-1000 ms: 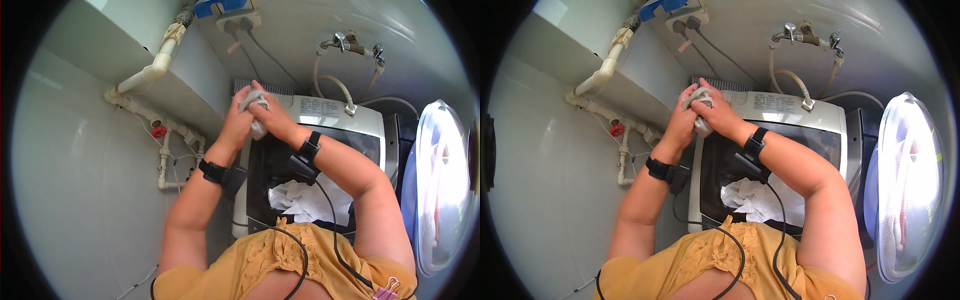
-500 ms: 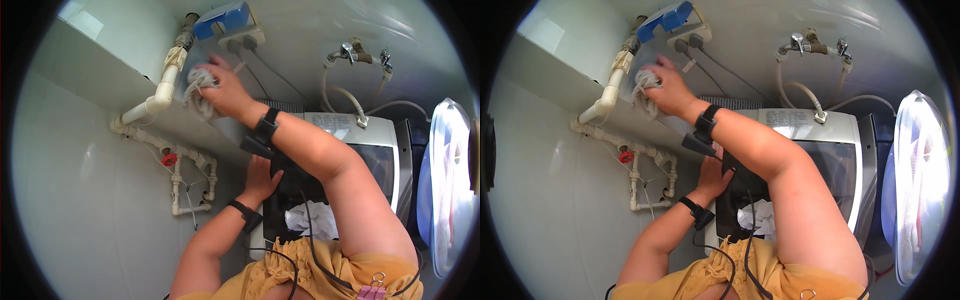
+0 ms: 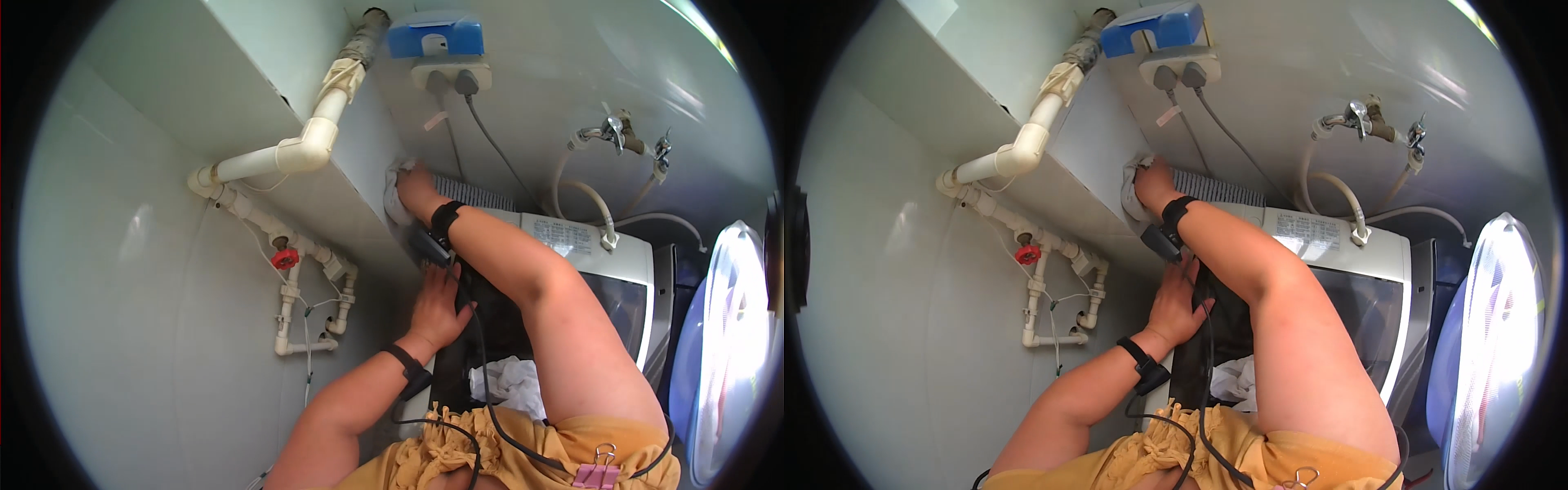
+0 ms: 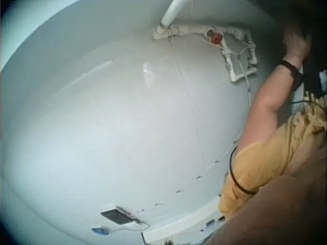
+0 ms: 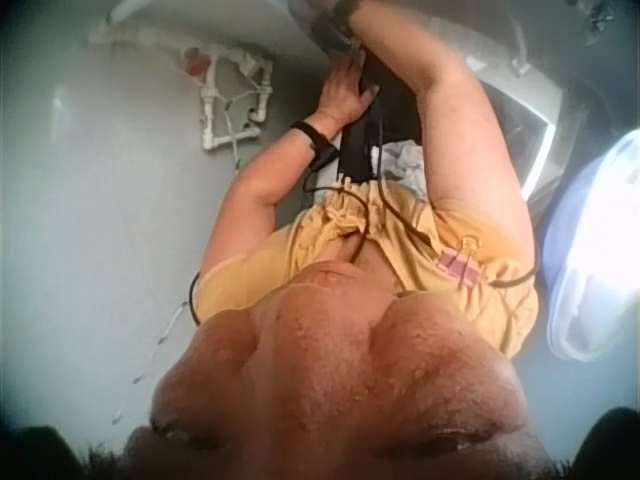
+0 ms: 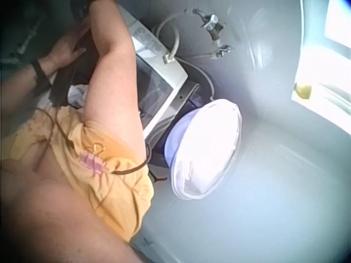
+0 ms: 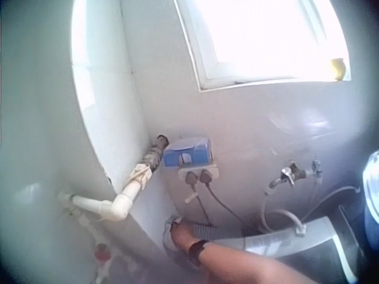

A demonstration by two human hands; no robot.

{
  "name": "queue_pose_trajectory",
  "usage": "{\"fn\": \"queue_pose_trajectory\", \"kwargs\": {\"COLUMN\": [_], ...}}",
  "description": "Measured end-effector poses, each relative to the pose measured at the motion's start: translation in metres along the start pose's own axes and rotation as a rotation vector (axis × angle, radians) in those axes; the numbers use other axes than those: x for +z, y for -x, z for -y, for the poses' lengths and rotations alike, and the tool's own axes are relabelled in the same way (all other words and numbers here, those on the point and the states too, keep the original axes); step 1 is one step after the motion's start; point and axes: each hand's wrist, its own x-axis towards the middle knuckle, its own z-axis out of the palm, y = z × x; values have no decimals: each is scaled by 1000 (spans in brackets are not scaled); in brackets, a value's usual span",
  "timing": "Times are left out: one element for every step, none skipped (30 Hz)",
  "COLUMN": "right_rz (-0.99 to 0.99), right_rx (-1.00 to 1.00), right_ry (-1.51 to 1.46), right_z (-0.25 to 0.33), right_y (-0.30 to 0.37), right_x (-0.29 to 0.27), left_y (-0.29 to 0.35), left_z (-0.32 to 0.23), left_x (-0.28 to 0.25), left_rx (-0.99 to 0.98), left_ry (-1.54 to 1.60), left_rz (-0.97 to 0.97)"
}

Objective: Clean various surfaces including cabinets, a washing machine, and a wall using a cloth.

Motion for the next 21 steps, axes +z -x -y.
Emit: {"fn": "queue_pose_trajectory", "kwargs": {"right_rz": [74,84,-57,-194,-192,-250,-304,-308,-342,-374,-371,-355,-340,-334,-281,-230,-232,-141,-46,-43,11], "right_rx": [208,188,-38,-261,-266,-413,-557,-558,-663,-763,-764,-811,-858,-859,-830,-802,-806,-812,-821,-831,-749], "right_ry": [-291,-290,-309,-324,-312,-176,-44,-34,166,369,369,432,497,491,531,572,578,571,550,543,454], "right_z": [111,139,151,156,161,160,160,152,140,128,119,110,101,97,92,88,74,50,39,42,44], "right_y": [29,25,18,11,3,-11,-22,-33,-45,-52,-53,-54,-55,-50,-42,-34,-29,-27,-23,-15,-7], "right_x": [21,4,-13,-26,-36,-45,-53,-54,-53,-52,-49,-46,-45,-39,-33,-29,-28,-33,-36,-34,-38], "left_y": [34,37,35,33,32,30,29,28,26,24,23,23,22,24,24,25,25,21,21,24,25], "left_z": [35,34,31,28,26,23,22,20,18,16,16,16,16,17,17,18,17,15,14,16,18], "left_x": [-29,-34,-32,-29,-26,-22,-19,-18,-18,-19,-19,-20,-21,-23,-26,-28,-27,-24,-23,-25,-26], "left_rx": [-122,-127,-136,-144,-140,-136,-137,-128,-140,-153,-155,-158,-160,-169,-184,-197,-192,-172,-164,-172,-175], "left_ry": [-91,-94,-97,-98,-87,-90,-97,-91,-73,-57,-55,-67,-79,-79,-73,-65,-62,-62,-68,-71,-63], "left_rz": [-36,-58,-35,-7,-13,-9,-4,-4,6,16,16,27,39,38,45,52,47,45,39,30,28]}}
